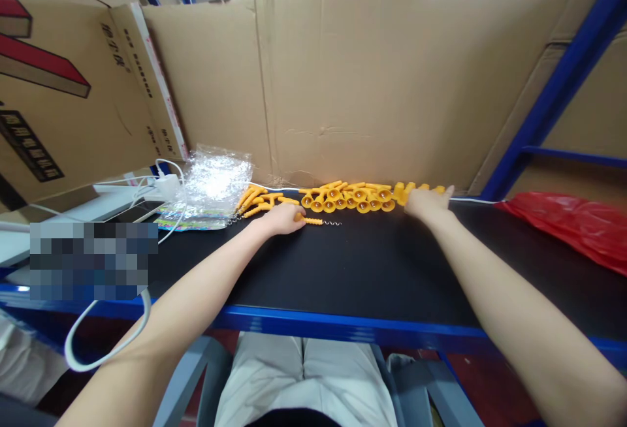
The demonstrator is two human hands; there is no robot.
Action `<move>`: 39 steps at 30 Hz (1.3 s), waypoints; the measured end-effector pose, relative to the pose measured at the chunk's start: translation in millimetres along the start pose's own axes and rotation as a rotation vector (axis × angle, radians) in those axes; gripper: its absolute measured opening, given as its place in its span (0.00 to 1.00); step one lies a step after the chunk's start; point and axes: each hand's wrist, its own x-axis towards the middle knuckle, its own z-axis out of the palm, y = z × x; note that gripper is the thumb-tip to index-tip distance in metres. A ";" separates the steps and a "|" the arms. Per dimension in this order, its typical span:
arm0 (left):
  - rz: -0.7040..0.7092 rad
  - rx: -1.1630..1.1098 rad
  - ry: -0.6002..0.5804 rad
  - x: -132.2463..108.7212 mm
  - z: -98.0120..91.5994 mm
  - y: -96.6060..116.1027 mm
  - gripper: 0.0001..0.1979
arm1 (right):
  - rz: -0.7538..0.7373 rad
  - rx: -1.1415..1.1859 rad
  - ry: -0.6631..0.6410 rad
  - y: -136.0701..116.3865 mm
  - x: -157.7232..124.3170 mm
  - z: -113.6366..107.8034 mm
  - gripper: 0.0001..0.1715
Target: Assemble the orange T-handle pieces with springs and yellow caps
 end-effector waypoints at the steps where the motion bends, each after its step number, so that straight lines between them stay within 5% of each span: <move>1: 0.017 -0.019 -0.014 -0.2 -0.8 0.3 0.18 | 0.061 -0.100 -0.067 -8.8 -0.3 -6.1 0.13; 7: 0.056 -0.062 -0.043 -1.2 -3.8 3.0 0.14 | -0.115 0.109 -0.512 -59.9 -16.4 -38.7 0.13; 10: 0.043 -0.065 -0.045 -0.7 -3.2 3.0 0.14 | -0.303 0.287 -0.612 -76.9 -30.0 -40.9 0.17; 18: 0.060 -0.077 -0.035 0.8 -0.7 0.3 0.13 | -0.477 0.115 -0.447 -93.0 -43.5 -42.7 0.12; 24: 0.058 -0.072 -0.024 1.5 0.7 -0.9 0.13 | -0.560 0.173 -0.577 -93.6 -43.6 -40.7 0.14; 39: -0.009 -0.068 0.046 -0.2 1.5 -1.7 0.11 | -0.610 0.373 -0.533 -93.0 -41.9 -30.3 0.19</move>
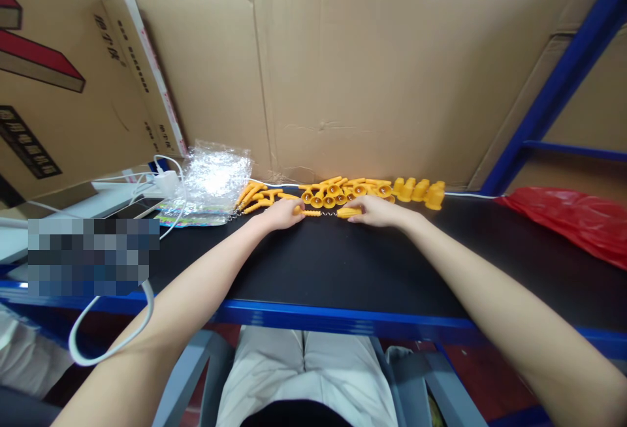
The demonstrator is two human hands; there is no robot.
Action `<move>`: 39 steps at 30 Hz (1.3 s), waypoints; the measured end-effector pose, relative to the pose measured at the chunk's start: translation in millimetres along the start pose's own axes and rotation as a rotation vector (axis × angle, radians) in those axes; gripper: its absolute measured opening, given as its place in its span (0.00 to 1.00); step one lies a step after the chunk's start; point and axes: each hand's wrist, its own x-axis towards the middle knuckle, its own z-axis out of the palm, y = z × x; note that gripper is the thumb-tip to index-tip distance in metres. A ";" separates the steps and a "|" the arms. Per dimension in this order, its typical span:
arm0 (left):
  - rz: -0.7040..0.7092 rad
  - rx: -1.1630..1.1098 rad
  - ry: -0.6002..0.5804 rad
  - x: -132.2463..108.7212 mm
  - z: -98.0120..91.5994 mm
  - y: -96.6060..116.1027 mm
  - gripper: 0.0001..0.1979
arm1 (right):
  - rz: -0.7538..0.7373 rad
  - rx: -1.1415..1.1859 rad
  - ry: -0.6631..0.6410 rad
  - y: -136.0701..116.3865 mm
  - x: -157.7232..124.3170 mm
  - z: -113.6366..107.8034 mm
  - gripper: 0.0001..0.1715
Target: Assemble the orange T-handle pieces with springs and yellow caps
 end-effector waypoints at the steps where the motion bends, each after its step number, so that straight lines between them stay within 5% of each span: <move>1: -0.012 -0.003 -0.002 -0.3 -0.1 0.7 0.11 | -0.006 -0.006 0.005 -0.4 0.2 0.2 0.19; 12: 0.035 0.038 0.136 -4.9 -3.9 24.7 0.15 | -0.127 0.046 0.050 -24.2 -2.1 6.0 0.18; 25: 0.049 0.103 0.204 -2.7 0.5 19.2 0.14 | -0.103 0.092 0.105 -19.3 2.1 9.2 0.21; 30: 0.026 0.090 0.201 -1.7 0.7 17.1 0.14 | 0.095 0.404 0.045 -10.3 2.4 6.9 0.34; 36: 0.044 0.071 0.225 -2.1 3.3 15.7 0.13 | 0.153 0.826 -0.004 -2.2 5.4 11.5 0.18; 39: 0.057 0.070 0.233 -2.1 4.8 15.9 0.13 | 0.227 0.885 0.001 -3.7 7.7 16.2 0.19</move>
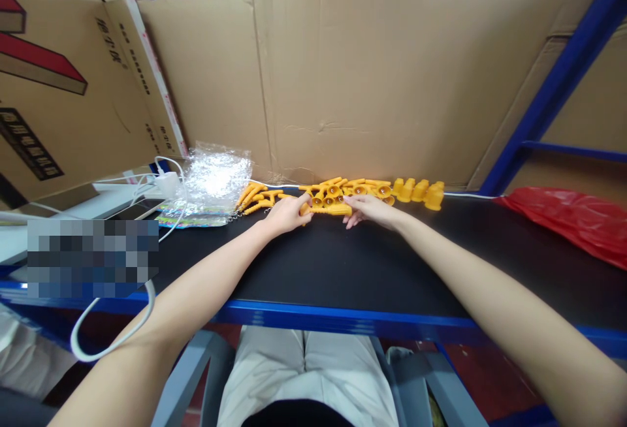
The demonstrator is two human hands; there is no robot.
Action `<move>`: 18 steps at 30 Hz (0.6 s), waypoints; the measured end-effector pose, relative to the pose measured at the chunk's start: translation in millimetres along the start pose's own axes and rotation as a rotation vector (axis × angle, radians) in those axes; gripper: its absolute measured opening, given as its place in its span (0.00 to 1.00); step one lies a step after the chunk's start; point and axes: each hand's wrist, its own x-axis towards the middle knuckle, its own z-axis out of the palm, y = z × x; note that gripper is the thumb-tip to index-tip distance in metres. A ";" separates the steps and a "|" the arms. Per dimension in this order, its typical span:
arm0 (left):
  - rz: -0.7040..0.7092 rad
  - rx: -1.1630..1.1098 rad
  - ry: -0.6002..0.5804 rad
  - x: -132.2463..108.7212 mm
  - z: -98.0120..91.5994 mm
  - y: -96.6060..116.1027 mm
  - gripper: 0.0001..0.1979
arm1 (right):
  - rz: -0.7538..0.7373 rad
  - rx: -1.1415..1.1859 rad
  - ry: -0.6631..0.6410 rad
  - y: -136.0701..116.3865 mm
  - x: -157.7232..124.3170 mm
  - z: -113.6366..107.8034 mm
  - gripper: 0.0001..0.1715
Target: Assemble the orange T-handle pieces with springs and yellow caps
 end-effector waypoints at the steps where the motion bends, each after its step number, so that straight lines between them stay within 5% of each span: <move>1: 0.001 0.000 0.003 0.1 0.4 0.2 0.13 | 0.018 0.006 0.019 0.3 0.6 1.4 0.20; 10: -0.034 -0.036 0.034 1.5 1.4 -1.8 0.13 | 0.010 0.068 -0.121 -1.8 -6.6 -6.3 0.21; 14: 0.006 -0.066 0.056 -0.2 0.1 -2.9 0.12 | 0.008 0.067 -0.135 -0.7 -5.2 -5.2 0.13; 18: 0.020 -0.083 0.075 -0.4 -0.6 -2.2 0.12 | 0.038 0.032 -0.057 -1.6 -1.7 1.3 0.28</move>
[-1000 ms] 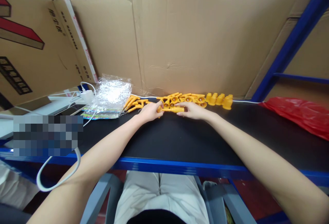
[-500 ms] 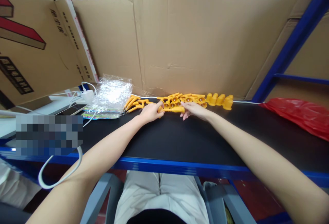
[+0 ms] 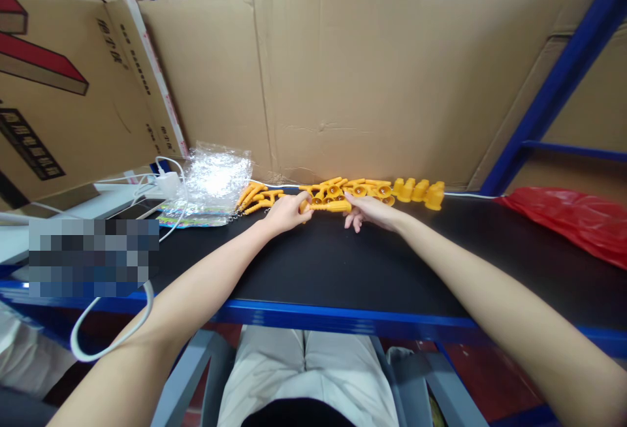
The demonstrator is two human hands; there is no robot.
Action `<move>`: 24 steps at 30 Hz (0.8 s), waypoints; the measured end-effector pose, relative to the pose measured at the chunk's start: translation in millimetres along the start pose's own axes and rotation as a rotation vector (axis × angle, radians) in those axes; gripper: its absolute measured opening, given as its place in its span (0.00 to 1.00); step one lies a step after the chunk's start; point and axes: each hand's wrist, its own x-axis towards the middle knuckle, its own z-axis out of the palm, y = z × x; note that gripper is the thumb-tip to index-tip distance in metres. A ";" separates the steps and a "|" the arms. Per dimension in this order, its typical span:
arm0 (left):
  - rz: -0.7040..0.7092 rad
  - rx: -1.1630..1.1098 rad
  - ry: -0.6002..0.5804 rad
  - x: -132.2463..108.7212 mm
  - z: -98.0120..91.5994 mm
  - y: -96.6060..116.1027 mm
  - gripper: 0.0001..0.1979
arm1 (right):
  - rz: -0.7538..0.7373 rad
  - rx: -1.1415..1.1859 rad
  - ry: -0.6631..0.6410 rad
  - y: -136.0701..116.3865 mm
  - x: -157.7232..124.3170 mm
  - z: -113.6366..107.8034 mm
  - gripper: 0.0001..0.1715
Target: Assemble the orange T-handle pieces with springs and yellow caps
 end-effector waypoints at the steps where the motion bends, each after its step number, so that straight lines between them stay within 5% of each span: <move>1: -0.004 0.002 0.001 0.4 0.1 0.2 0.12 | 0.007 -0.018 0.020 -0.6 0.3 1.1 0.30; 5: -0.035 0.020 -0.010 2.1 0.6 0.6 0.13 | 0.041 -0.027 -0.011 -2.8 -1.9 -0.8 0.29; 8: -0.060 0.030 -0.022 2.6 0.5 0.5 0.13 | 0.017 0.037 -0.068 -0.3 -4.1 -7.7 0.14; 12: -0.065 0.034 -0.022 1.7 -0.6 0.6 0.13 | -0.036 0.081 -0.052 5.9 -3.2 -15.1 0.18; 16: -0.045 0.025 -0.011 0.6 -1.8 1.1 0.13 | -0.025 0.065 -0.086 5.6 -2.3 -15.0 0.08; 24: -0.037 0.034 0.000 1.3 -3.4 4.1 0.13 | 0.028 0.028 -0.056 2.1 0.5 -6.8 0.29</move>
